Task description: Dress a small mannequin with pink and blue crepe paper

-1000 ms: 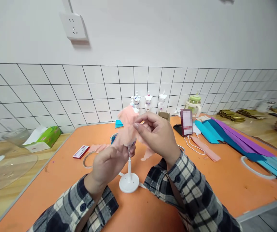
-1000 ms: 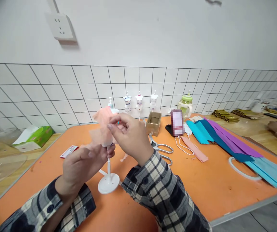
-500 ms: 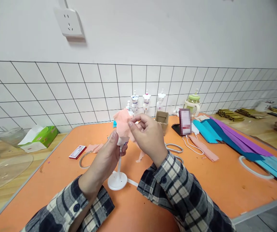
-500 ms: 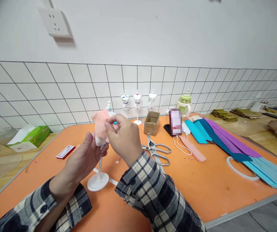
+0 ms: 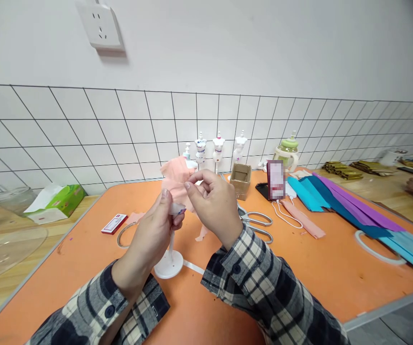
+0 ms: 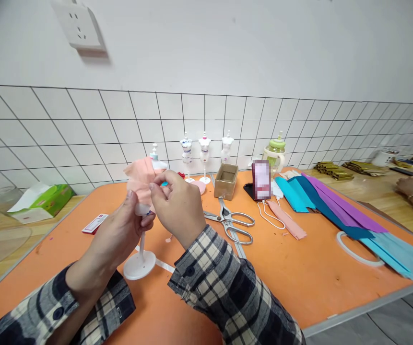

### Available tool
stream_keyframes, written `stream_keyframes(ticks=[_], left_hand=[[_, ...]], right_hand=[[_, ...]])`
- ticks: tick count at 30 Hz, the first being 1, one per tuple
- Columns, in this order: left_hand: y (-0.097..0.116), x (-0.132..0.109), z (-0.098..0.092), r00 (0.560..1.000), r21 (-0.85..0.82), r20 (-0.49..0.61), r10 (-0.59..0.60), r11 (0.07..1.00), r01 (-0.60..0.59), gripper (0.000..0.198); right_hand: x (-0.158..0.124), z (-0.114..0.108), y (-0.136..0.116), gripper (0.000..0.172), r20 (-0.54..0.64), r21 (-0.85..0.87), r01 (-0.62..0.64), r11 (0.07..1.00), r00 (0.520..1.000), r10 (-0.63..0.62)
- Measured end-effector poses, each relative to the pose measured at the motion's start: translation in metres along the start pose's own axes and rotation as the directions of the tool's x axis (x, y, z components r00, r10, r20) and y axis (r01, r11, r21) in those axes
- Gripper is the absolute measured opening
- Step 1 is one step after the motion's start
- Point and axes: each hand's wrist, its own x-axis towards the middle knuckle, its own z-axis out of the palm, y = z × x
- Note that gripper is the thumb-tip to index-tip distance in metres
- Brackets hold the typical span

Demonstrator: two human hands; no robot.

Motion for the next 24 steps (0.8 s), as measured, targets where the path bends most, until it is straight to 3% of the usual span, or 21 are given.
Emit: stream_keyframes(ticks=[6, 10, 15, 21, 24], left_hand=[[0.007, 0.004, -0.002, 0.998, -0.086, 0.056, -0.038, 0.995, 0.042, 0.038], [0.004, 0.005, -0.003, 1.0, -0.022, 0.018, 0.02, 1.0, -0.02, 0.042], [0.004, 0.006, -0.005, 0.999, -0.087, -0.024, -0.036, 0.996, 0.034, 0.042], [0.022, 0.007, -0.009, 0.999, -0.18, 0.028, -0.038, 0.983, 0.043, 0.034], [0.029, 0.006, -0.012, 0.996, -0.218, 0.046, -0.076, 0.972, 0.084, 0.029]], right_hand=[[0.0, -0.003, -0.002, 0.009, 0.088, 0.03, -0.007, 1.0, 0.996, 0.004], [-0.002, 0.0, -0.002, 0.008, 0.068, 0.025, 0.007, 1.0, 0.998, -0.009], [-0.003, -0.001, -0.002, 0.012, 0.077, 0.019, 0.04, 0.999, 0.996, -0.041], [0.005, -0.022, -0.004, 0.023, 0.27, 0.109, 0.037, 0.993, 0.961, -0.066], [0.009, -0.028, -0.003, 0.019, 0.313, 0.133, 0.008, 0.991, 0.949, -0.05]])
